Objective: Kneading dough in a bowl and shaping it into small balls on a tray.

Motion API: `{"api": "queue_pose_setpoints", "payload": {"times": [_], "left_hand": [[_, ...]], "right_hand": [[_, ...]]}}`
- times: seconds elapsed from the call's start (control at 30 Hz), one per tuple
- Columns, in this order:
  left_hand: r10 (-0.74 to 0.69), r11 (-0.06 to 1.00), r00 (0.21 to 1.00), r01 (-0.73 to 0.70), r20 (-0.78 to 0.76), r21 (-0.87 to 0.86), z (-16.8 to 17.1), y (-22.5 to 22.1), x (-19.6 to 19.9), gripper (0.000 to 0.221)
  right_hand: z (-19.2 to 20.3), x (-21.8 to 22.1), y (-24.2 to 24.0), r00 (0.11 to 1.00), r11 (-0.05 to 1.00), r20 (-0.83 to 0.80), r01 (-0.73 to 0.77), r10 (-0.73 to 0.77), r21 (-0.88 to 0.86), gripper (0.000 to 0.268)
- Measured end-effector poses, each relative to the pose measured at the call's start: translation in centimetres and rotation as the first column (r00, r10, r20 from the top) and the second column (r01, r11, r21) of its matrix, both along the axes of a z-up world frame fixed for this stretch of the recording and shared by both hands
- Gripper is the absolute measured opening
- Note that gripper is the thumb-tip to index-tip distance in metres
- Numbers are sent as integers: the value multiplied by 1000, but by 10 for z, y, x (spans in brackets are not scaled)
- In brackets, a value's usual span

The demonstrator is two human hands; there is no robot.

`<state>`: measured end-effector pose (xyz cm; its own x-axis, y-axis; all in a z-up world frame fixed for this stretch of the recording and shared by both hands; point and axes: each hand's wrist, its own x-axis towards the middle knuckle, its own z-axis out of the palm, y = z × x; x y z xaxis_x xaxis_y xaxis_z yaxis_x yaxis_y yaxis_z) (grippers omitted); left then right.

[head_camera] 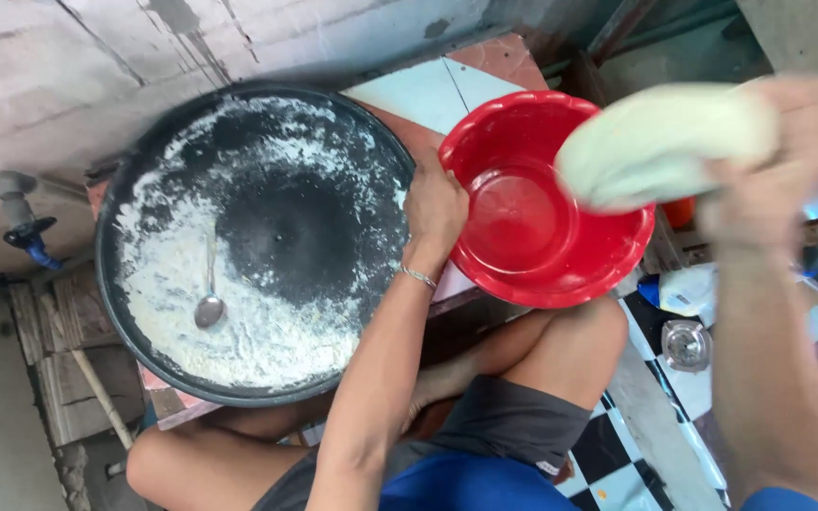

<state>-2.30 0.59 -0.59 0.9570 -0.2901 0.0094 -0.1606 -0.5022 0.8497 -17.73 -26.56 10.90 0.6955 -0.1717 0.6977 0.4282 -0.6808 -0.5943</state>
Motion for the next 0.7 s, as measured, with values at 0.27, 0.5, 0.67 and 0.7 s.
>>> {"api": "queue_pose_setpoints", "payload": {"times": [0.27, 0.5, 0.67, 0.7], "left_hand": [[-28, 998, 996, 33, -90, 54, -2, -1, 5, 29], [-8, 985, 994, 27, -113, 171, -4, -1, 6, 32], [-13, 994, 995, 23, -95, 107, -4, 0, 4, 34], [-11, 992, 997, 21, -80, 121, -7, -3, 7, 33]], "right_hand": [[-109, -56, -102, 948, 923, 92, 318, -305, -215, 54], [-28, 15, 87, 605, 851, -796, -410, -16, -329, 75], [-28, 68, 65, 948, 666, -142, 89, -284, -741, 30], [-43, 78, 65, 894, 702, -173, 192, -413, -686, 30]]}}
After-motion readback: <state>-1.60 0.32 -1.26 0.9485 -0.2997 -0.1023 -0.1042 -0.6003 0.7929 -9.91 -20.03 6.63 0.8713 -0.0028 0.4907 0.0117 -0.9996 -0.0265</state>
